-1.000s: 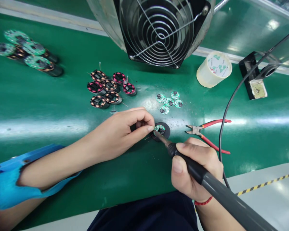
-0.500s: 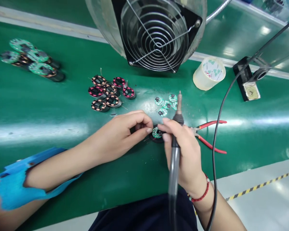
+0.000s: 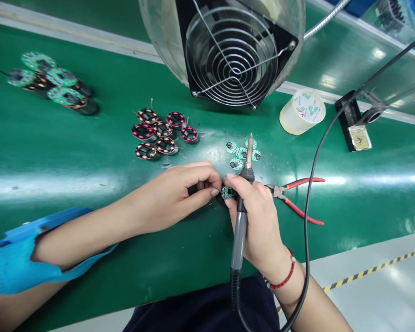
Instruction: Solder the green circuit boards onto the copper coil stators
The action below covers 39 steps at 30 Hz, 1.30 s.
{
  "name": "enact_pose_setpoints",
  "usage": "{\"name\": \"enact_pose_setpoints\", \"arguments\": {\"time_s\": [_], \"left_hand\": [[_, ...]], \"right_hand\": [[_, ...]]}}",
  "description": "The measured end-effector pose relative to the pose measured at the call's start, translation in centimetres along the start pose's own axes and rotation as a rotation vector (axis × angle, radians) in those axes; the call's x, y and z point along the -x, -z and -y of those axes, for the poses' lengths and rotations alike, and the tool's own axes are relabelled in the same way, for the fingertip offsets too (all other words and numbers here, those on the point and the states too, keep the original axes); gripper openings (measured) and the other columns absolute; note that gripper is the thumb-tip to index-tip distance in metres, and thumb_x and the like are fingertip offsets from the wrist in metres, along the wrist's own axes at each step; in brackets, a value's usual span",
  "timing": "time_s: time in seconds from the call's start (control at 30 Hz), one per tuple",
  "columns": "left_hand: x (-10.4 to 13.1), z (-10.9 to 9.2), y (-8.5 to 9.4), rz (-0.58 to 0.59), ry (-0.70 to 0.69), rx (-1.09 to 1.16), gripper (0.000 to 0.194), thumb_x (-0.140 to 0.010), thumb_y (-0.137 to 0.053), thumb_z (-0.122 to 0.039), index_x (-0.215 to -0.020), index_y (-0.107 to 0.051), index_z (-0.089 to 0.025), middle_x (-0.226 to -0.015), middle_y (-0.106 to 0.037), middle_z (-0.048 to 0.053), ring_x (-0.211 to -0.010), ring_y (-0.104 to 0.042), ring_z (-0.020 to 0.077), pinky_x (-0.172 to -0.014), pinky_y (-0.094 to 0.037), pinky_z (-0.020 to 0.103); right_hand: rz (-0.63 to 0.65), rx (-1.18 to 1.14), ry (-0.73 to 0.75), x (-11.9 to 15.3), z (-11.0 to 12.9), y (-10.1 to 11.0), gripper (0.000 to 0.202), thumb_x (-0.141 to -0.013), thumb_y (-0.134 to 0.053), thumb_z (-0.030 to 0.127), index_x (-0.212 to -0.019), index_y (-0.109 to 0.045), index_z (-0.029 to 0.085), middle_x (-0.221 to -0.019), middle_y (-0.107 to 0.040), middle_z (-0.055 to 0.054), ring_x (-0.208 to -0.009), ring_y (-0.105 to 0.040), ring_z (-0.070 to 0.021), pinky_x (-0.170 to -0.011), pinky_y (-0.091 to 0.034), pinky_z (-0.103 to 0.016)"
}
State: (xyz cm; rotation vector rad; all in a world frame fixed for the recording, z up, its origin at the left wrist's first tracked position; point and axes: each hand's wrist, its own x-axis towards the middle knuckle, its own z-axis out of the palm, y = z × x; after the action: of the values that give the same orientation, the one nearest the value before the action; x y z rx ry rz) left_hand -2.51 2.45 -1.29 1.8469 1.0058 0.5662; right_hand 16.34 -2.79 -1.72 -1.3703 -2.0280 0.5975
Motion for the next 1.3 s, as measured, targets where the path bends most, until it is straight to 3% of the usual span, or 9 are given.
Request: {"name": "enact_pose_setpoints", "arguments": {"time_s": [0.5,0.83,0.9,1.0,1.1,1.3], "left_hand": [[-0.2,0.4,0.7,0.125,-0.130,-0.036,0.020,-0.093,-0.040,-0.010,-0.079,-0.052,-0.018,-0.080,-0.052,0.000,-0.075,-0.051,0.0131,-0.069,-0.040,0.024],[0.0,0.1,0.4,0.091,-0.014,-0.057,0.016,-0.090,-0.041,-0.012,-0.078,-0.047,-0.019,-0.082,-0.053,-0.001,-0.074,-0.050,0.0135,-0.068,-0.040,0.026],[0.0,0.2,0.3,0.075,-0.015,-0.067,0.015,-0.090,-0.042,-0.012,-0.078,-0.048,-0.019,-0.081,-0.053,-0.001,-0.073,-0.050,0.0133,-0.067,-0.039,0.026],[0.0,0.3,0.1,0.048,-0.027,-0.065,0.015,-0.089,-0.043,-0.012,-0.078,-0.051,-0.018,-0.079,-0.054,-0.001,-0.072,-0.050,0.0124,-0.066,-0.039,0.025],[0.1,0.4,0.0,0.026,-0.041,-0.056,0.014,-0.089,-0.046,-0.012,-0.079,-0.054,-0.017,-0.078,-0.054,-0.002,-0.070,-0.050,0.0113,-0.066,-0.039,0.024],[0.2,0.2,0.0,0.018,-0.018,-0.018,0.011,-0.088,-0.050,-0.012,-0.080,-0.056,-0.016,-0.078,-0.056,-0.003,-0.067,-0.050,0.0094,-0.064,-0.039,0.022]], "right_hand": [[0.011,-0.003,-0.024,-0.2,-0.1,0.0,0.045,-0.094,-0.056,0.017,-0.135,-0.044,0.032,-0.119,-0.071,-0.003,-0.113,-0.066,-0.0215,-0.095,-0.051,-0.042],[0.037,0.041,0.013,-0.4,0.1,0.2,0.042,-0.095,-0.055,0.016,-0.134,-0.046,0.029,-0.118,-0.071,-0.004,-0.111,-0.065,-0.0219,-0.093,-0.051,-0.041],[-0.003,0.016,0.026,-0.3,0.1,0.3,0.043,-0.095,-0.053,0.015,-0.135,-0.047,0.029,-0.123,-0.070,-0.005,-0.115,-0.064,-0.0221,-0.097,-0.051,-0.043],[-0.180,-0.059,0.053,0.3,0.4,0.4,0.047,-0.096,-0.050,0.015,-0.141,-0.044,0.029,-0.117,-0.072,-0.004,-0.112,-0.067,-0.0224,-0.100,-0.050,-0.046],[-0.327,-0.041,0.105,1.0,0.8,0.7,0.048,-0.094,-0.056,0.019,-0.141,-0.048,0.025,-0.098,-0.076,-0.003,-0.089,-0.072,-0.0204,-0.086,-0.057,-0.041],[-0.388,-0.075,0.150,2.6,0.8,1.7,0.034,-0.091,-0.061,0.023,-0.125,-0.060,0.023,-0.070,-0.063,0.001,-0.055,-0.060,-0.0145,-0.050,-0.053,-0.031]]}}
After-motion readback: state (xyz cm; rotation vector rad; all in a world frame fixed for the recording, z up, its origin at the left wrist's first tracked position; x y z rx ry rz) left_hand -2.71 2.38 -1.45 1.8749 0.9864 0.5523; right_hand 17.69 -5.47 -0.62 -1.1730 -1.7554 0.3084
